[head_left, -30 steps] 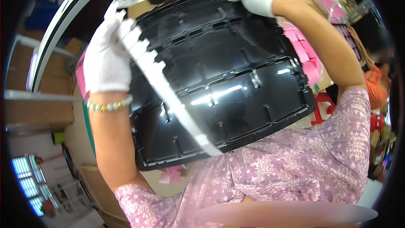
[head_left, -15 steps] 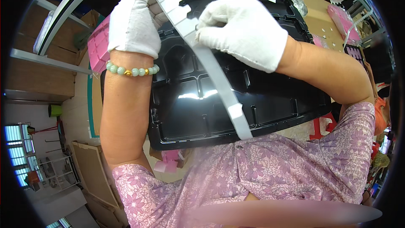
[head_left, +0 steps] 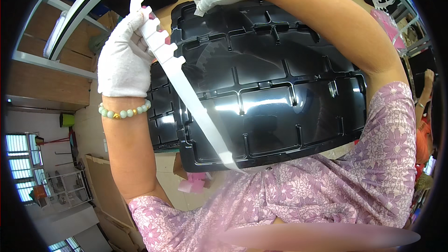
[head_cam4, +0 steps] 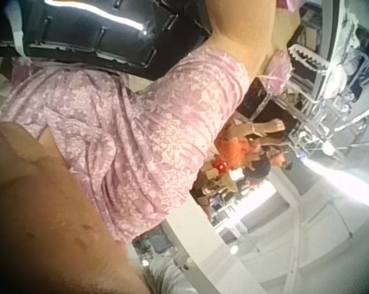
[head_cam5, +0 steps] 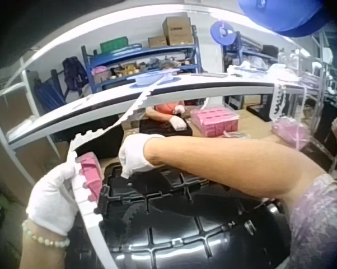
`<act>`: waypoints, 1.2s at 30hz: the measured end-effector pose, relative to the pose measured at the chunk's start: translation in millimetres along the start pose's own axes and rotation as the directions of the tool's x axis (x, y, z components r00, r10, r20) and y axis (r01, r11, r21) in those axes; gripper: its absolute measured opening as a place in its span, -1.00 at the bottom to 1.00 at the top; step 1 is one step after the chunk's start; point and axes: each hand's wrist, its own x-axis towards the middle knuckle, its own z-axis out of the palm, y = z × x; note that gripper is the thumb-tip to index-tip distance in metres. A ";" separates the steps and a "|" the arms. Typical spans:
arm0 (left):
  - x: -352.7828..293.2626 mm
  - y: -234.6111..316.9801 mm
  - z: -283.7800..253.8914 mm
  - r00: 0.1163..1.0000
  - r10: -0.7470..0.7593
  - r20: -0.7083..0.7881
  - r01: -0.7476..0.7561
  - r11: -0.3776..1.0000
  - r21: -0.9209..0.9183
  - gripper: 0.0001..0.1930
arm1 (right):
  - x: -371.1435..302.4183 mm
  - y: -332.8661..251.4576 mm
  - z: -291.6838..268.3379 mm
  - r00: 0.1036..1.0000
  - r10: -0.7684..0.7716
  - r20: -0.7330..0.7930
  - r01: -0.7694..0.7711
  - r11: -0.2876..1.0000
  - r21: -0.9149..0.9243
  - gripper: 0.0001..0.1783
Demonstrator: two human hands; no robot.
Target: The person applies stickers from a strip onto black plastic trays, fits pink foam sheets into the trays, and stacks the assembled trays.
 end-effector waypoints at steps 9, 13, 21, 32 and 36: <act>-3.7 -12.1 -6.2 0.999 -0.029 -0.032 0.028 0.999 -0.038 -0.68 | 50.6 -4.8 7.9 0.966 -0.158 0.205 0.241 0.837 -0.491 -0.43; 2.9 -17.6 -7.2 0.999 -0.032 0.000 0.032 0.998 -0.047 -0.69 | 37.7 -9.5 6.5 0.990 -0.075 0.123 0.121 0.892 -0.436 -0.54; 11.6 -18.4 0.8 0.993 0.033 0.115 -0.043 0.996 0.082 -0.75 | -45.9 -17.9 11.2 0.921 -0.334 -0.203 0.283 0.928 -0.243 -0.73; 18.1 -27.1 39.1 0.995 0.074 0.064 -0.066 0.991 -0.116 -0.82 | -127.5 -78.6 38.0 0.585 0.010 -0.811 0.382 0.879 0.286 -0.83; 1.2 -12.6 39.2 0.968 -0.043 0.247 0.097 0.973 -0.210 -0.83 | -159.2 -82.5 14.8 0.774 0.035 -0.632 0.468 0.641 0.608 -0.83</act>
